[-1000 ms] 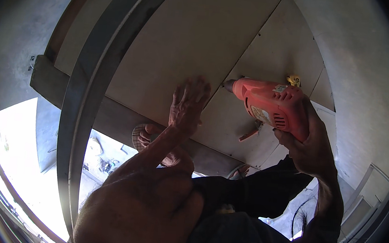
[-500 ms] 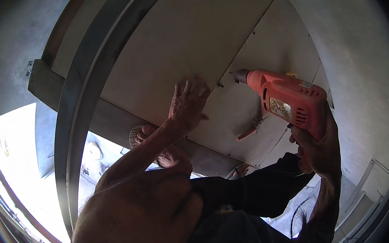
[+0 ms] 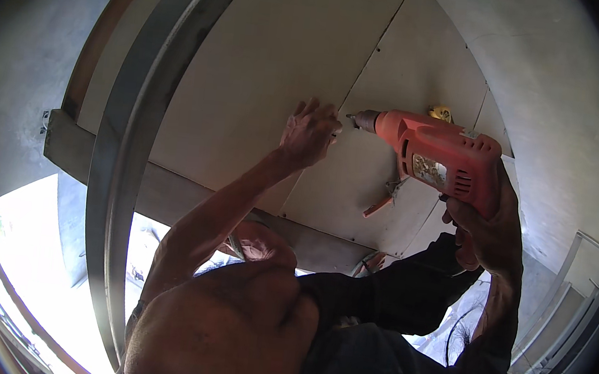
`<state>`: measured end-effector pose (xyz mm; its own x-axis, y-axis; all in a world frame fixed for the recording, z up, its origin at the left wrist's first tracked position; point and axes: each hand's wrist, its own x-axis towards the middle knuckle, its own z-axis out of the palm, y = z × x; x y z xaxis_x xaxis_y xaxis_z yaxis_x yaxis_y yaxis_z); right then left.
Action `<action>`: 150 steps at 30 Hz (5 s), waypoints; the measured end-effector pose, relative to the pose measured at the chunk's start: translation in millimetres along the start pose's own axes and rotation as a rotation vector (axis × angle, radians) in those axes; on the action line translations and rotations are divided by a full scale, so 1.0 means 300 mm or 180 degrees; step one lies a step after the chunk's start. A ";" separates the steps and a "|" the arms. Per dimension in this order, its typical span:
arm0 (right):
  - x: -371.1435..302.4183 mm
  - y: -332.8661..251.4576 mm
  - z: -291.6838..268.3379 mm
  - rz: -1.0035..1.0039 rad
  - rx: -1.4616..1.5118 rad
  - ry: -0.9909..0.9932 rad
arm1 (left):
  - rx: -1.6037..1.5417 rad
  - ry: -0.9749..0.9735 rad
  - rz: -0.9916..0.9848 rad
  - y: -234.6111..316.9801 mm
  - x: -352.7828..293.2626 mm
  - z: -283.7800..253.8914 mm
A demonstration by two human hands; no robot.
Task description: The person uses a power drill to create holes in a ceiling panel and then inserts screws by hand to secure the board to the structure.
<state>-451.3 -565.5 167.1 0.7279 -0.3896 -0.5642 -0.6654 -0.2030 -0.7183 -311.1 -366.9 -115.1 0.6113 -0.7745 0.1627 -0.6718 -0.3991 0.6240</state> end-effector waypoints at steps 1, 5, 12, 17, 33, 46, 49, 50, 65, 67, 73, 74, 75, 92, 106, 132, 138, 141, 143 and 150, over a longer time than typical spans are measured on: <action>0.000 0.001 -0.001 0.0072 -0.0029 0.0006 | -0.0002 -0.0016 0.0003 0.000 0.002 0.005; 0.009 0.018 0.007 -0.0070 0.0090 0.0068 | -0.0125 0.0152 -0.0180 0.002 0.009 0.004; 0.012 0.050 0.004 -0.0102 0.0289 -0.0023 | -0.3481 0.0070 -0.1399 -0.038 0.026 -0.126; 0.013 0.070 0.013 -0.0398 0.0604 -0.0105 | -0.4452 0.0048 -0.1821 -0.050 0.007 -0.143; 0.002 0.071 0.006 -0.0142 0.0713 -0.0269 | -0.5078 -0.0163 -0.1822 -0.075 -0.015 -0.185; 0.004 0.075 0.001 -0.0143 0.0631 -0.0194 | -0.4702 -0.0212 -0.1752 -0.062 -0.013 -0.172; 0.003 0.069 0.008 -0.0160 0.0662 -0.0180 | -0.4922 -0.0151 -0.1681 -0.070 -0.014 -0.176; 0.004 0.074 0.010 -0.0151 0.0661 -0.0177 | -0.4805 -0.0170 -0.1709 -0.066 -0.012 -0.179; -0.016 0.155 -0.016 -0.1008 -0.0763 -0.0034 | -0.4741 -0.0383 -0.1492 -0.042 -0.001 -0.170; -0.011 0.146 0.003 -0.0732 -0.0166 -0.0026 | -0.5357 -0.0188 -0.1600 -0.040 -0.024 -0.158; -0.022 0.093 0.020 -0.0374 0.0291 0.0131 | -0.6188 0.0039 -0.2096 0.023 0.001 -0.091; -0.004 0.102 0.032 -0.0385 0.0335 0.0033 | -0.6130 -0.0007 -0.2197 0.004 -0.033 -0.097; 0.013 0.106 0.043 -0.0223 0.0421 -0.0136 | -0.6070 -0.0052 -0.2303 -0.014 -0.068 -0.107; 0.012 0.152 -0.005 -0.0194 0.0485 -0.0081 | -0.0376 0.1045 -0.0114 -0.005 0.011 -0.071; 0.023 0.437 0.035 -0.0415 0.2576 -0.0597 | -0.5992 0.0647 -0.2481 0.128 0.042 -0.171; 0.052 0.580 0.115 0.0117 0.3730 -0.0639 | -0.0521 0.0814 -0.0144 -0.035 0.009 -0.123; 0.049 0.628 0.097 -0.0005 0.3580 -0.0934 | -0.0229 0.0228 -0.0313 -0.070 0.030 -0.045; 0.052 0.630 0.096 0.0129 0.3659 -0.0944 | -0.0176 0.0535 -0.0316 -0.074 0.038 -0.044; 0.051 0.627 0.097 0.0063 0.3761 -0.0949 | -0.1138 0.0488 -0.1141 -0.002 0.063 -0.110; 0.046 0.622 0.108 0.0196 0.3842 -0.0735 | -0.4899 0.0325 -0.2025 0.053 0.040 -0.181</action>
<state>-559.9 -579.7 12.1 0.7945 -0.1762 -0.5811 -0.2095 0.8187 -0.5347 -291.6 -355.8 -61.7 0.6718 -0.6310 -0.3879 0.6517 0.2545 0.7145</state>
